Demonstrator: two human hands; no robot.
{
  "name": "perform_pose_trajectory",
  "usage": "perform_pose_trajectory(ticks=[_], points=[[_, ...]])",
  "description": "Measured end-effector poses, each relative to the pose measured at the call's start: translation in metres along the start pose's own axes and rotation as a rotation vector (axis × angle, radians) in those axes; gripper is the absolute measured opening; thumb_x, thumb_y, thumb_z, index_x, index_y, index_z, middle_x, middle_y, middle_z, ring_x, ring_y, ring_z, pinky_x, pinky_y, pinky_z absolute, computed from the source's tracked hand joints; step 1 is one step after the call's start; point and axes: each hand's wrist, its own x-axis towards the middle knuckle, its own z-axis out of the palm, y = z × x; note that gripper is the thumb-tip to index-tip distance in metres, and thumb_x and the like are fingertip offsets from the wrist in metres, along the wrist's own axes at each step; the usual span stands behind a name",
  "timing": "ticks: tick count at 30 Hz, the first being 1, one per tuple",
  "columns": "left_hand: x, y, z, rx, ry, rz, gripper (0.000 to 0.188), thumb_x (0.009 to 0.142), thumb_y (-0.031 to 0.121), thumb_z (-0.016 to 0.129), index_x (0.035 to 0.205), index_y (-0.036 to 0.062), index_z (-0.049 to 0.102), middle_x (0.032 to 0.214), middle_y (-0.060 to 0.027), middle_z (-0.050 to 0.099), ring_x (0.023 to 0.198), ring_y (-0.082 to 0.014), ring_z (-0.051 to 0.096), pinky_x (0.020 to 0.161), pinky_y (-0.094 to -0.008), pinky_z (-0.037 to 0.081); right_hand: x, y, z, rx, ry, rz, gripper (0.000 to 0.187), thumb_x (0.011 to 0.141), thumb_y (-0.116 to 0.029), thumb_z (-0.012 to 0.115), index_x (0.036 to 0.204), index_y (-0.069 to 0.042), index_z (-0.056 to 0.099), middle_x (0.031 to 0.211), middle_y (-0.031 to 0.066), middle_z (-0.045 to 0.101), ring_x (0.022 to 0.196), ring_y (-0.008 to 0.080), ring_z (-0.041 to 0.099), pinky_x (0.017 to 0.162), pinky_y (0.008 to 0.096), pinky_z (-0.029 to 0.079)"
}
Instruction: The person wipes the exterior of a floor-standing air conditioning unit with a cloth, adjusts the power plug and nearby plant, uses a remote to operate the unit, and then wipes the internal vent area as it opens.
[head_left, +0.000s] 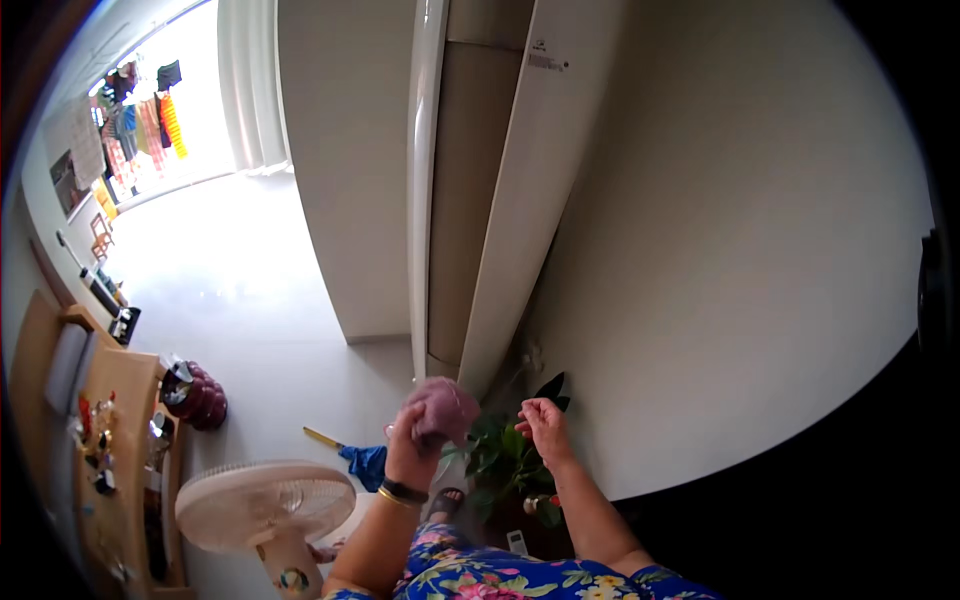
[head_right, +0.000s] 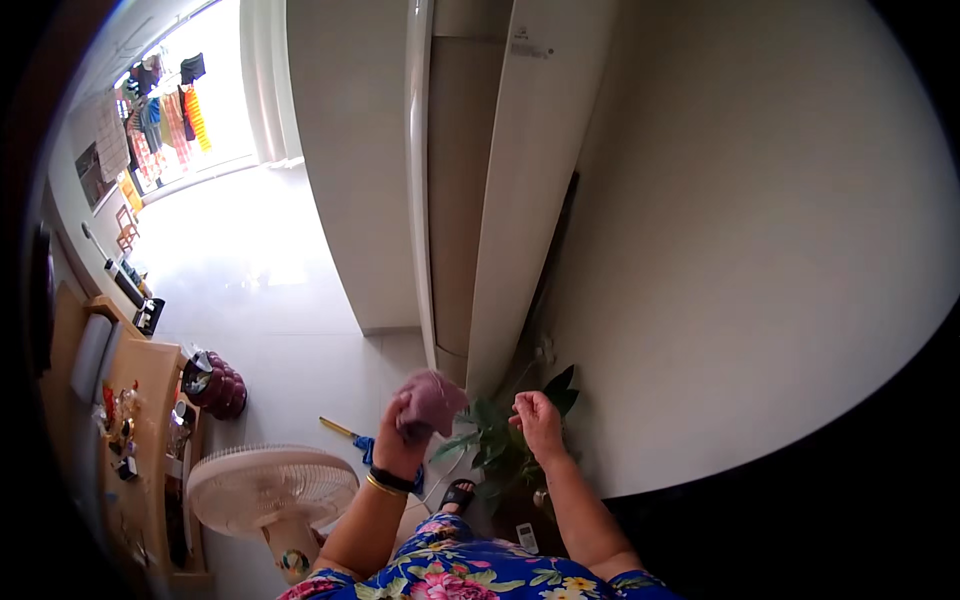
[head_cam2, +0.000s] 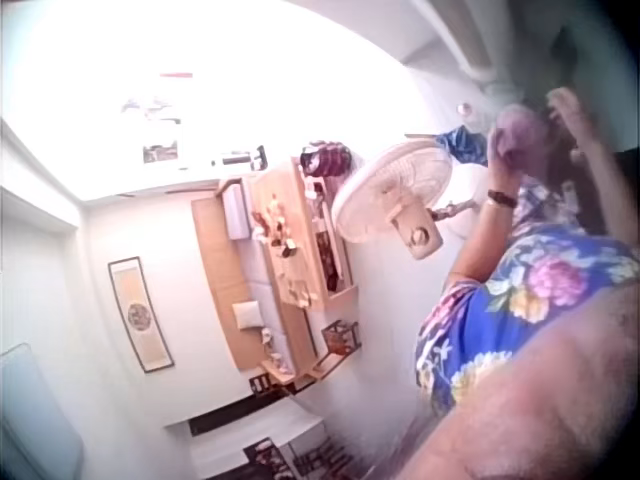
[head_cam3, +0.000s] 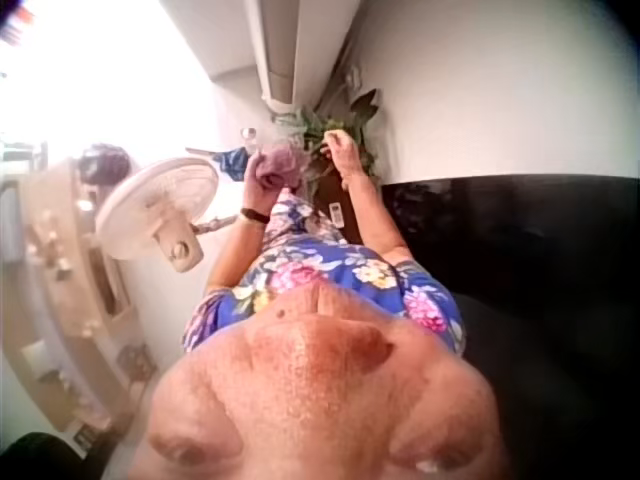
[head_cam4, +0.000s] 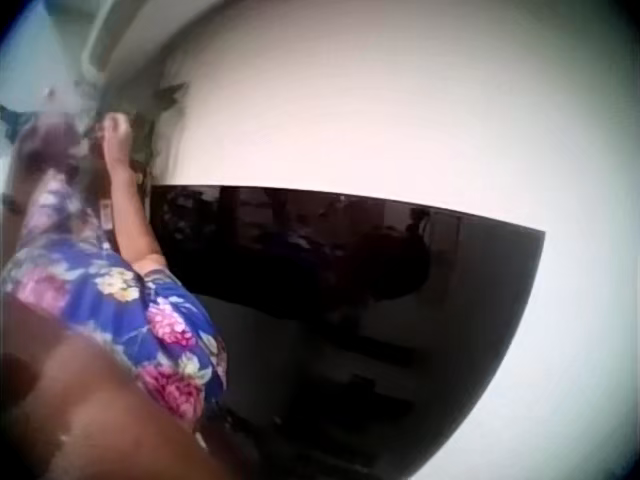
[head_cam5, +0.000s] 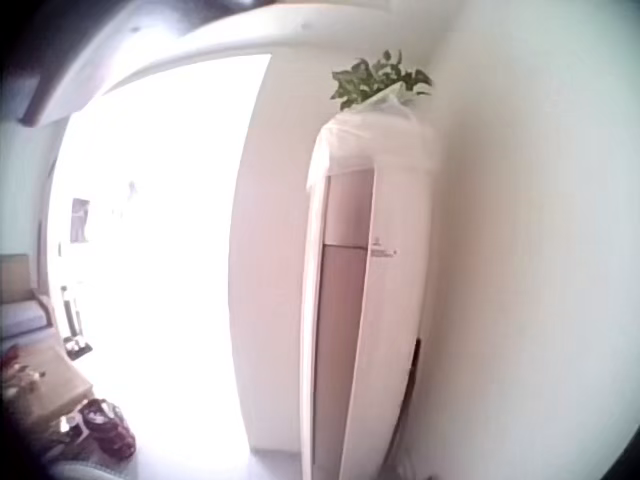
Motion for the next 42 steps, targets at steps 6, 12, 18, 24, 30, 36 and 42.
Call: perform_pose_trajectory(ticks=[6, 12, 18, 24, 30, 36, 42], points=[[0.062, 0.064, 0.098, 0.224, -0.151, 0.283, 0.033, 0.088, 0.010, 0.058, 0.119, 0.0044, 0.051, 0.115, -0.0119, 0.058, 0.105, -0.0241, 0.060, 0.090, -0.0363, 0.054, 0.051, -0.064, 0.023, 0.058, 0.096, -0.106, 0.021, 0.098, -0.024, 0.058, 0.107, -0.005, 0.060, 0.089, 0.0037, 0.066, 0.070, 0.0112, 0.065, 0.062, 0.0240, 0.050], [0.110, 0.061, 0.174, 0.381, -0.355, 0.483, 0.029, 0.086, 0.001, 0.062, 0.113, 0.0076, 0.054, 0.105, -0.0035, 0.060, 0.098, -0.0118, 0.057, 0.089, -0.0265, 0.048, 0.065, -0.105, 0.015, 0.042, 0.127, -0.149, 0.022, 0.098, -0.024, 0.057, 0.107, -0.004, 0.060, 0.092, 0.0049, 0.064, 0.075, 0.0128, 0.065, 0.068, 0.0238, 0.051], [0.136, 0.061, 0.268, 0.663, -0.606, 0.744, 0.030, 0.086, -0.001, 0.063, 0.113, 0.0044, 0.052, 0.113, -0.0063, 0.061, 0.105, -0.0106, 0.055, 0.089, -0.0258, 0.047, 0.074, -0.106, 0.001, -0.002, 0.197, -0.188, 0.020, 0.098, -0.022, 0.057, 0.104, -0.002, 0.060, 0.088, 0.0045, 0.064, 0.072, 0.0119, 0.063, 0.066, 0.0241, 0.051], [0.184, 0.061, 0.346, 0.919, -0.876, 1.368, 0.037, 0.076, -0.008, 0.065, 0.110, 0.0043, 0.055, 0.118, -0.0115, 0.061, 0.109, -0.0233, 0.060, 0.091, -0.0363, 0.049, 0.075, -0.092, -0.007, -0.074, 0.243, -0.191, 0.021, 0.098, -0.023, 0.057, 0.103, -0.002, 0.059, 0.087, 0.0052, 0.063, 0.071, 0.0118, 0.063, 0.065, 0.0241, 0.051], [0.240, 0.058, 0.396, 1.400, -0.961, 2.091, 0.034, 0.071, 0.000, 0.068, 0.103, 0.0079, 0.060, 0.122, -0.0115, 0.059, 0.117, -0.0326, 0.055, 0.097, -0.0438, 0.045, 0.078, -0.086, -0.012, -0.093, 0.283, -0.186, 0.021, 0.098, -0.021, 0.057, 0.099, 0.000, 0.061, 0.081, 0.0045, 0.064, 0.068, 0.0123, 0.063, 0.064, 0.0268, 0.053], [0.275, 0.034, 0.340, 1.808, -1.158, 1.937, 0.027, 0.080, 0.012, 0.059, 0.107, 0.0092, 0.060, 0.129, -0.0096, 0.055, 0.127, -0.0289, 0.047, 0.108, -0.0446, 0.036, 0.082, -0.069, -0.022, -0.237, 0.303, -0.192, 0.017, 0.095, -0.019, 0.060, 0.096, -0.002, 0.064, 0.074, 0.0075, 0.065, 0.065, 0.0150, 0.065, 0.060, 0.0289, 0.052], [0.253, 0.062, 0.433, 1.852, -1.186, 2.258, 0.021, 0.078, 0.011, 0.060, 0.099, 0.0124, 0.063, 0.120, -0.0057, 0.059, 0.123, -0.0257, 0.050, 0.104, -0.0435, 0.040, 0.076, -0.059, -0.043, -0.341, 0.385, -0.156, 0.017, 0.093, -0.019, 0.061, 0.093, -0.003, 0.065, 0.072, 0.0091, 0.067, 0.063, 0.0166, 0.066, 0.059, 0.0312, 0.051]])
